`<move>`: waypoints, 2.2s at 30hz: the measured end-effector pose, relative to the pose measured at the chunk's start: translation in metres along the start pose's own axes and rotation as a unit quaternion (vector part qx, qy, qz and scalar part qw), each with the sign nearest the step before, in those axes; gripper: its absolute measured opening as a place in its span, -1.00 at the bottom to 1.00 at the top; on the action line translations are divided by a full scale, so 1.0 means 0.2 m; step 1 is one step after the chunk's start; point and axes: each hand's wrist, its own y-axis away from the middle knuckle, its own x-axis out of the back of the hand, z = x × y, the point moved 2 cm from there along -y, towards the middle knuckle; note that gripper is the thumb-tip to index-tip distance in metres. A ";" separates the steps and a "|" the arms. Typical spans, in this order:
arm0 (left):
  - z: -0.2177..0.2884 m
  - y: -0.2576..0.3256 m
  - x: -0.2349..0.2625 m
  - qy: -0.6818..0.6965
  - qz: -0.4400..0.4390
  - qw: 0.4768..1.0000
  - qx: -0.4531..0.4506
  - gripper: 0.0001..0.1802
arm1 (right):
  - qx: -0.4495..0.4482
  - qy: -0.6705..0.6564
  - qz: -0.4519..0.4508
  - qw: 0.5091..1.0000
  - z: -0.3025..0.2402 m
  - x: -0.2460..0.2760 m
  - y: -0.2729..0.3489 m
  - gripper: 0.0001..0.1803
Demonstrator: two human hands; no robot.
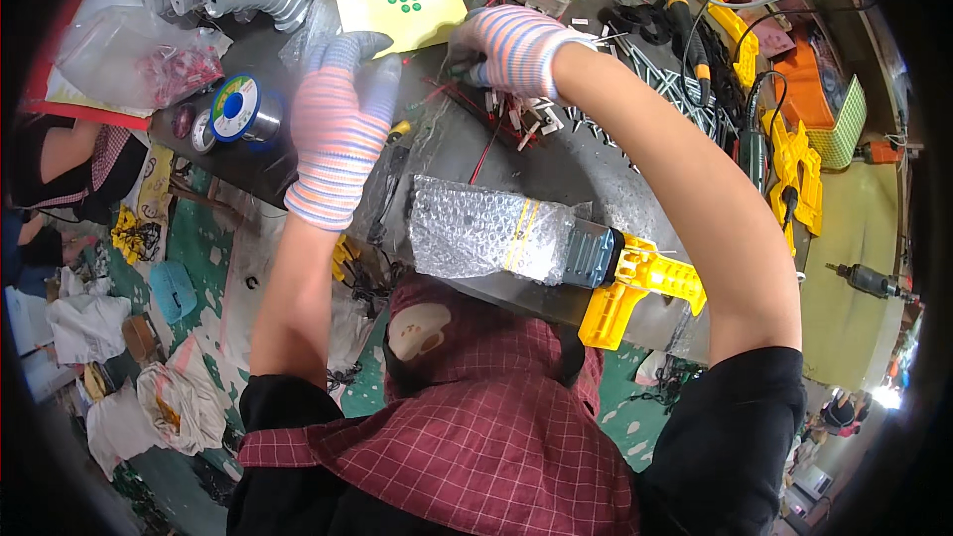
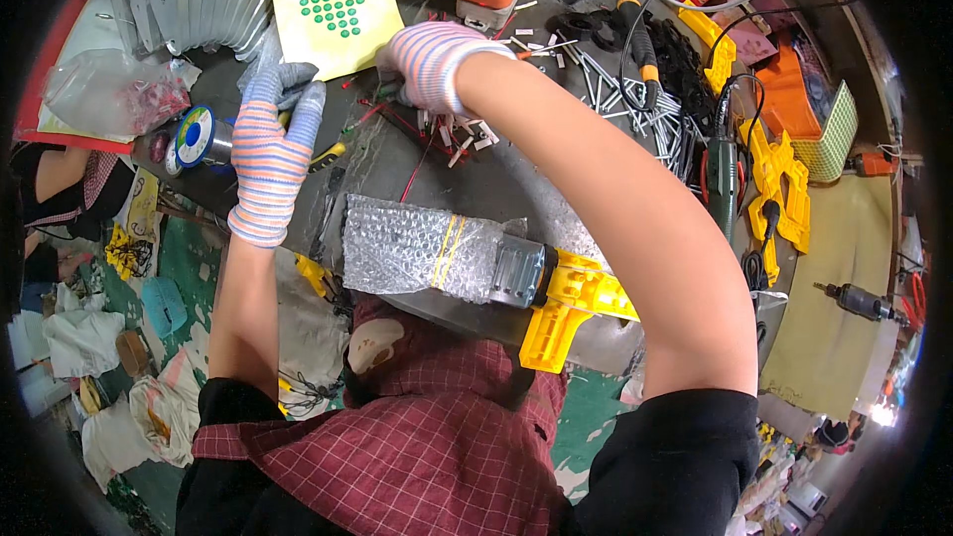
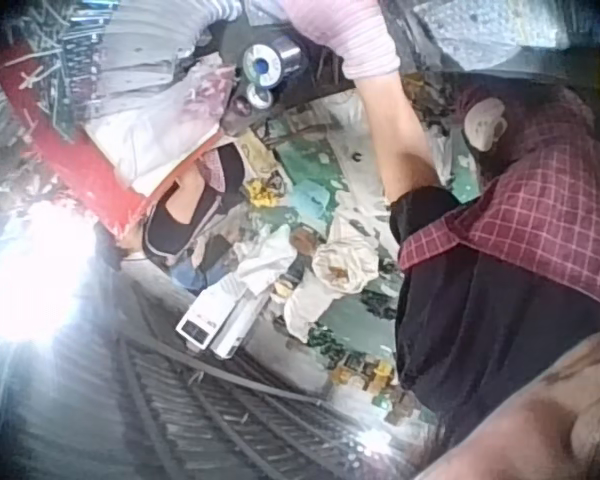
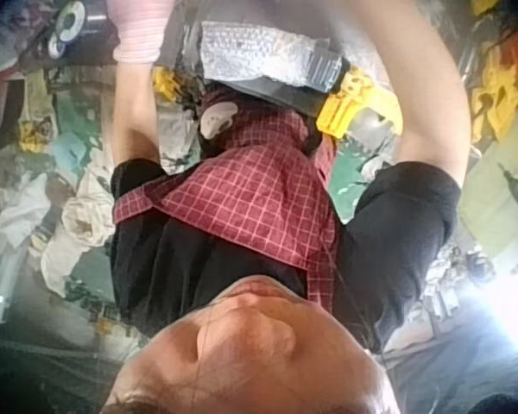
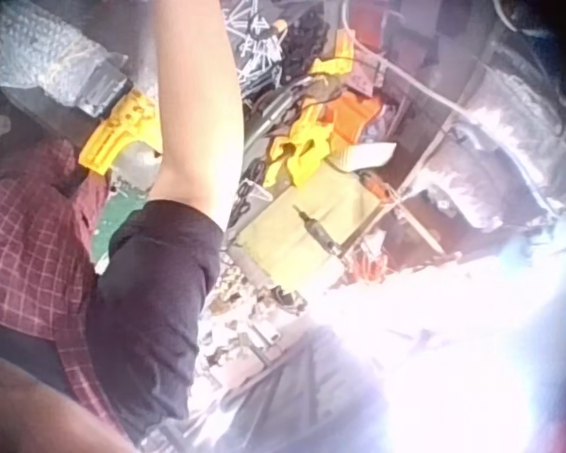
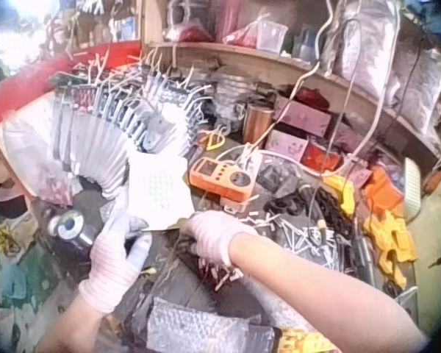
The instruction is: Assembling the internal wiring and plastic housing of a handheld power tool.
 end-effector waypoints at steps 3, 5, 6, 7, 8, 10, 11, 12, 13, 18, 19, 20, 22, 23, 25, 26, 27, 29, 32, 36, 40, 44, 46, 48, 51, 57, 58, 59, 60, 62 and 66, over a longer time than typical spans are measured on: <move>0.07 0.05 0.03 0.012 -0.024 1.000 -0.004 -0.77 | 0.026 -0.063 0.111 0.991 0.04 -0.02 0.07 -0.66; 0.09 0.06 0.03 0.023 -0.029 0.999 -0.013 -0.79 | 0.080 -0.066 0.186 0.977 0.07 -0.03 0.11 -0.66; 0.10 0.07 0.03 0.047 -0.033 0.998 -0.008 -0.79 | 0.087 -0.198 0.247 0.945 0.07 0.00 0.14 -0.67; 0.10 0.08 0.04 0.065 -0.031 0.997 0.002 -0.78 | 0.100 -0.326 0.297 0.892 0.02 0.06 0.17 -0.68; 0.10 0.08 0.06 0.061 -0.030 0.998 0.004 -0.78 | 0.055 -0.372 0.277 0.884 -0.01 0.14 0.26 -0.63; 0.13 0.04 0.03 0.008 -0.103 0.991 -0.085 -0.80 | 0.100 -0.524 0.274 0.800 0.06 0.15 0.30 -0.54; 0.14 0.03 0.01 0.011 -0.105 0.990 -0.089 -0.80 | 0.094 -0.622 0.219 0.746 0.10 0.16 0.35 -0.44; 0.15 0.02 -0.01 0.018 -0.137 0.984 -0.117 -0.81 | 0.083 -0.587 0.286 0.753 0.07 0.21 0.41 -0.54; 0.17 0.01 -0.03 0.026 -0.168 0.975 -0.146 -0.81 | 0.103 -0.593 0.304 0.738 0.06 0.23 0.46 -0.55; 0.23 -0.06 -0.11 -0.081 -0.177 0.956 -0.218 -0.82 | -0.046 -0.488 0.326 0.808 -0.06 0.21 0.84 -0.56; 0.25 -0.07 -0.13 -0.079 -0.178 0.956 -0.220 -0.82 | -0.006 -0.475 0.330 0.815 -0.07 0.16 0.91 -0.63; 0.27 -0.07 -0.16 -0.131 -0.229 0.944 -0.197 -0.77 | -0.023 -0.468 0.344 0.814 -0.08 0.11 0.99 -0.63; 0.27 -0.04 -0.22 -0.227 -0.244 0.931 -0.152 -0.61 | -0.060 -0.456 0.357 0.813 -0.09 0.01 1.17 -0.66; 0.28 -0.03 -0.24 -0.226 -0.246 0.931 -0.151 -0.61 | -0.084 -0.451 0.358 0.813 -0.08 -0.04 1.25 -0.69; 0.30 -0.03 -0.29 -0.248 -0.250 0.930 -0.105 -0.63 | -0.140 -0.528 0.384 0.745 -0.10 -0.15 1.40 -0.78; 0.32 -0.03 -0.30 -0.261 -0.261 0.924 -0.100 -0.67 | -0.183 -0.509 0.393 0.743 -0.12 -0.18 1.44 -0.83; 0.34 -0.04 -0.31 -0.255 -0.266 0.924 -0.105 -0.67 | -0.183 -0.516 0.394 0.738 -0.11 -0.24 1.49 -0.82; 0.37 -0.07 -0.34 -0.267 -0.308 0.911 -0.067 -0.68 | -0.217 -0.478 0.385 0.759 -0.12 -0.28 1.56 -0.83; 0.30 -0.08 -0.30 -0.237 -0.291 0.924 -0.072 -0.68 | -0.212 -0.378 0.370 0.822 -0.11 -0.28 1.58 -0.82; 0.33 -0.05 -0.12 -0.233 -0.229 0.945 -0.023 -0.73 | -0.174 -0.261 0.328 0.891 -0.09 -0.26 1.57 -0.83; 0.43 0.12 0.05 -0.074 -0.098 0.992 0.021 -0.79 | -0.152 -0.127 0.296 0.934 -0.10 -0.24 1.55 -0.85; 0.59 0.38 0.01 0.129 -0.062 0.989 0.048 -0.83 | -0.143 0.009 0.211 0.967 -0.07 -0.28 1.49 -0.85; 0.59 0.48 -0.11 0.080 -0.052 0.992 -0.078 -0.75 | -0.130 0.048 0.199 0.970 -0.07 -0.29 1.46 -0.87; 0.60 0.55 -0.21 0.047 -0.070 0.996 -0.030 -0.72 | -0.120 0.088 0.189 0.971 -0.07 -0.29 1.45 -0.88; 0.60 0.55 -0.27 0.077 -0.086 0.993 -0.039 -0.76 | -0.124 0.146 0.161 0.968 -0.09 -0.28 1.41 -0.88; 0.59 0.52 -0.29 0.055 -0.076 0.990 -0.106 -0.77 | -0.097 0.067 0.168 0.979 -0.06 -0.31 1.38 -0.87; 0.59 0.52 -0.29 0.045 -0.077 0.989 -0.117 -0.78 | -0.109 0.041 0.177 0.977 -0.06 -0.33 1.38 -0.86; 0.59 0.51 -0.29 0.048 -0.078 0.989 -0.113 -0.78 | -0.120 0.015 0.185 0.975 -0.06 -0.33 1.38 -0.85; 0.60 0.51 -0.29 0.048 -0.079 0.989 -0.114 -0.79 | -0.156 -0.022 0.171 0.973 -0.06 -0.33 1.38 -0.86; 0.59 0.51 -0.29 0.048 -0.080 0.989 -0.112 -0.80 | -0.186 -0.101 0.180 0.961 -0.03 -0.34 1.37 -0.87; 0.60 0.50 -0.29 0.045 -0.075 0.989 -0.115 -0.80 | -0.224 -0.140 0.137 0.955 -0.03 -0.30 1.33 -0.86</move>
